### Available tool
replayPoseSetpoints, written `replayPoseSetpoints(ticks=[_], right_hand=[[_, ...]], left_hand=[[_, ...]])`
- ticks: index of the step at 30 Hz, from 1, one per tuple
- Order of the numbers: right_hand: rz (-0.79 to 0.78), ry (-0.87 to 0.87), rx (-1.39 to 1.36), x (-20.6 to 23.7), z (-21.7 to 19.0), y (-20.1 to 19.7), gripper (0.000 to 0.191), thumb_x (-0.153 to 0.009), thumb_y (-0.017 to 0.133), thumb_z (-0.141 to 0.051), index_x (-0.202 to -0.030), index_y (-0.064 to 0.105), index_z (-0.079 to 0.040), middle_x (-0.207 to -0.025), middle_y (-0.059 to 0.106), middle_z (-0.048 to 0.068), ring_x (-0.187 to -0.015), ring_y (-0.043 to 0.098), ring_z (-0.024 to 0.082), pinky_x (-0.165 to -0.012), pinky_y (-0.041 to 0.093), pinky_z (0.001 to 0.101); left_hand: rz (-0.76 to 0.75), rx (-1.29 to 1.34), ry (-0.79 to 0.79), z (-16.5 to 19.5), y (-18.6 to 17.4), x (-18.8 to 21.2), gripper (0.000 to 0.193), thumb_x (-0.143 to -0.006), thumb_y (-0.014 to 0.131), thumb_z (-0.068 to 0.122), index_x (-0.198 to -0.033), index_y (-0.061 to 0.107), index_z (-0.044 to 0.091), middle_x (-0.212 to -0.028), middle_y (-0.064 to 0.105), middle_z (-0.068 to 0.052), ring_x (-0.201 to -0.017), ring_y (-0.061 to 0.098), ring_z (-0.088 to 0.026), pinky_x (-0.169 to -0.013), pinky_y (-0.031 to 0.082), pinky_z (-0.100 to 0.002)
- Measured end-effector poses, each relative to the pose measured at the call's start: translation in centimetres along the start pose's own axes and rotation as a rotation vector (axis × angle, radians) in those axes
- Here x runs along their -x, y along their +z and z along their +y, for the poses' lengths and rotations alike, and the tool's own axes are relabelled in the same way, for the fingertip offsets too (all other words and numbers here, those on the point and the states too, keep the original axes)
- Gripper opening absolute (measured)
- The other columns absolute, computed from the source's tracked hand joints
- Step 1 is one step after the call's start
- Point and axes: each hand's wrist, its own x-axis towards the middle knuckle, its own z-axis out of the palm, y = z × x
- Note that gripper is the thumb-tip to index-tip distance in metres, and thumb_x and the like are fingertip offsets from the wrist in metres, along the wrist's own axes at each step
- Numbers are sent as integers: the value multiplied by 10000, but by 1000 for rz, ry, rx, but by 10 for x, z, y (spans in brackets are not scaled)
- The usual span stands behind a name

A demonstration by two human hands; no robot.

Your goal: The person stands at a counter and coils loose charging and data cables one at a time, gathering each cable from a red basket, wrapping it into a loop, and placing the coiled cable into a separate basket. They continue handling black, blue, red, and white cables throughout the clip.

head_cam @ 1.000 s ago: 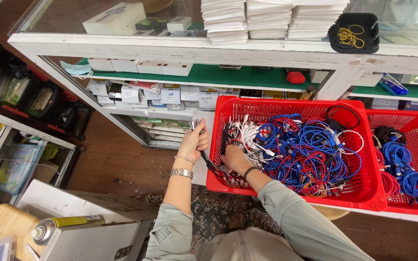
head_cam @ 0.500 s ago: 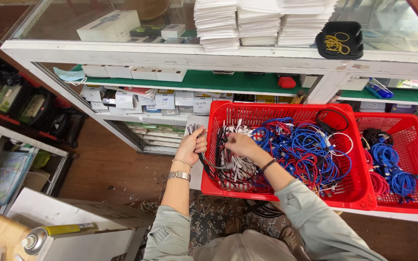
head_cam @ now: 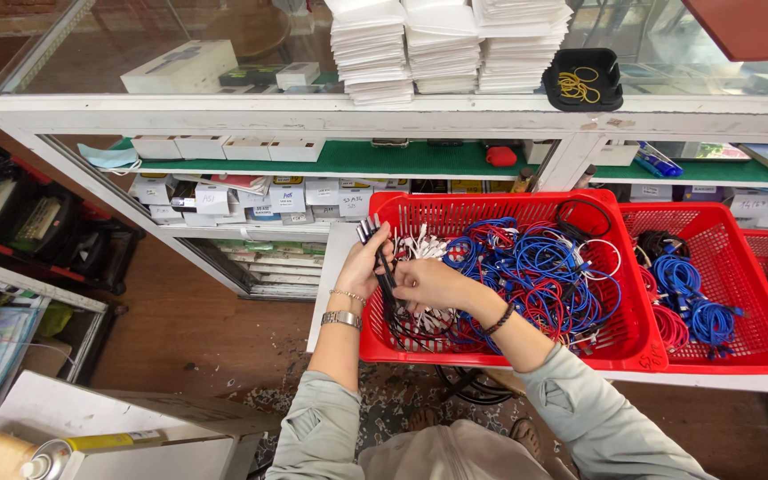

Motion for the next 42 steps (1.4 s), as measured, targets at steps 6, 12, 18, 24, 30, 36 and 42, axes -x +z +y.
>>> replayPoseSetpoints(ticks=[6,12,18,24,30,36,42], right_hand=[[454,16,-164,-32,32,-18,291,-998,644,-253,-996,670,36,-815,758,127,-681,740,158,-612,616,306],[-38,206,-141,-56,59,47,242,-983,588,-164,-1032,708,40,-806,778,136,-677,770,201,-639,637,331],[258,173,459,-74,48,77,331,-919,691,-279,-877,781,36,-783,703,229,-787,729,346,-766,602,419],[396,208,176,-69,41,81,234,-875,699,-185,-1005,712,10,-788,743,225,-729,731,330,-675,583,412],[197,351,-498,-70,50,67,226,-964,672,-212,-1042,651,-1,-833,689,135,-600,603,164,-493,451,300],[291,196,-268,-65,57,28,157,-944,604,-178,-922,675,-40,-796,767,23,-654,683,114,-568,546,257],[529,-47,-188,-35,32,-19,197,-985,560,-214,-1006,554,-18,-807,701,137,-690,766,193,-597,562,382]], left_hand=[[-3,82,46,20,-28,5,328,-1031,648,308,-853,465,102,-602,400,58,-553,456,-77,-533,399,-250],[-53,120,28,45,-48,25,232,-1005,635,242,-896,528,67,-581,367,57,-442,288,-51,-396,205,-234],[-17,196,-22,26,-55,28,239,-1009,631,244,-910,537,47,-581,356,51,-437,278,-57,-399,204,-236],[-6,251,-67,17,-59,26,239,-1010,629,246,-921,540,44,-578,350,51,-440,278,-59,-396,204,-234],[1,236,-66,19,-54,26,237,-1000,642,243,-925,552,38,-592,372,45,-450,300,-57,-399,214,-228],[14,255,-77,14,-50,18,216,-978,701,223,-915,583,53,-617,413,43,-472,336,-49,-408,230,-213],[-25,297,-169,2,-28,7,398,-941,716,402,-951,637,13,-666,485,19,-475,370,-52,-394,250,-194]])
